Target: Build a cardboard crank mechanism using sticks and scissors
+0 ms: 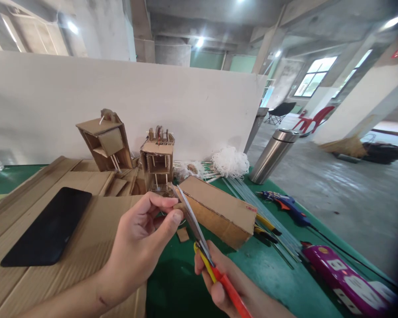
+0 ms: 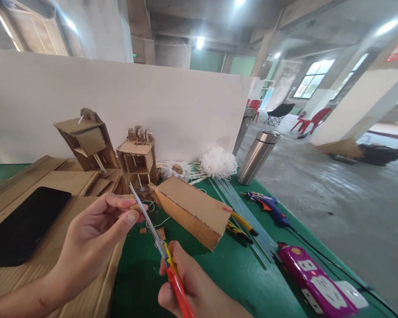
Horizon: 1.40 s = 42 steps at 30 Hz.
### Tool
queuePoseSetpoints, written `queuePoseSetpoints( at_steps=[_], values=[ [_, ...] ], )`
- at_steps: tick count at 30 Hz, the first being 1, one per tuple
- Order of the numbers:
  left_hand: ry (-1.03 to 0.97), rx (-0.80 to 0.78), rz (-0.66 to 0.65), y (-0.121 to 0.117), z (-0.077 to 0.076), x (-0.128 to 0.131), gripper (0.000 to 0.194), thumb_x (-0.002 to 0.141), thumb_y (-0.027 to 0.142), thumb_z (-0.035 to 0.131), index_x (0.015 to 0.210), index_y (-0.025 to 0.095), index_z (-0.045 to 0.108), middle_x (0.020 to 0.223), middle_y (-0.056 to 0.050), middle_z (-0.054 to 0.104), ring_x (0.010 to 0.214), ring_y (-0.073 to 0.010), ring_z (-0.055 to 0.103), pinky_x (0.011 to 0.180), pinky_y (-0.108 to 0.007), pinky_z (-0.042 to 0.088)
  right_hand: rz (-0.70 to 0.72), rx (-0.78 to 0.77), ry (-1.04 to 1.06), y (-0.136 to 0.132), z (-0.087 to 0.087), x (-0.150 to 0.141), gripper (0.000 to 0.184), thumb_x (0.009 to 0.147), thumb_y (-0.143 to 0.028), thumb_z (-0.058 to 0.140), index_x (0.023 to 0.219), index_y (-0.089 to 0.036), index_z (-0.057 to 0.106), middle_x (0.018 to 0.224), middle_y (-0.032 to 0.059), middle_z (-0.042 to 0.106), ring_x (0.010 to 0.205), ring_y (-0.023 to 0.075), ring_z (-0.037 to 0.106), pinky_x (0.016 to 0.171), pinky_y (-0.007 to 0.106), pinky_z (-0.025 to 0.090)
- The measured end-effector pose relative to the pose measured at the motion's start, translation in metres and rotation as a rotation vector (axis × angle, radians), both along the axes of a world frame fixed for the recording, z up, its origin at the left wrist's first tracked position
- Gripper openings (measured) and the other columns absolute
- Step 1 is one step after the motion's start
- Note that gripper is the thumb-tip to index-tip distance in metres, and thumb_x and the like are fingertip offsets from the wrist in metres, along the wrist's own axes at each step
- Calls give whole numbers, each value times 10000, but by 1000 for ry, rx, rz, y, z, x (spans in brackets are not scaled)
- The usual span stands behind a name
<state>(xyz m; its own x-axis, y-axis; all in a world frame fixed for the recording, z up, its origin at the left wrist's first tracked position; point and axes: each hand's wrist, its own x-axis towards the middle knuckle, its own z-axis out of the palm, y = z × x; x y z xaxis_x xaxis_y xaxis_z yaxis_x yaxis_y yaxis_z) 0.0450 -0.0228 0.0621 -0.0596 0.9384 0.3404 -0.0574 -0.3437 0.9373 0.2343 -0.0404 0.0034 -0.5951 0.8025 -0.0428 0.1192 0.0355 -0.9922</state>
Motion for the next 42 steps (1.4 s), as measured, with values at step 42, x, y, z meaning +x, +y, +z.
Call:
queuePoseSetpoints(
  at_steps=[42],
  values=[
    [70, 48, 1, -2, 8, -1, 103, 810, 172, 652, 778, 195, 556, 777, -3, 662, 715, -146, 680, 560, -197, 565, -86, -52, -166, -2, 34, -1, 679, 677, -848, 550, 682, -223, 286, 660, -64, 321, 566, 85, 278, 511, 232, 295]
  ],
)
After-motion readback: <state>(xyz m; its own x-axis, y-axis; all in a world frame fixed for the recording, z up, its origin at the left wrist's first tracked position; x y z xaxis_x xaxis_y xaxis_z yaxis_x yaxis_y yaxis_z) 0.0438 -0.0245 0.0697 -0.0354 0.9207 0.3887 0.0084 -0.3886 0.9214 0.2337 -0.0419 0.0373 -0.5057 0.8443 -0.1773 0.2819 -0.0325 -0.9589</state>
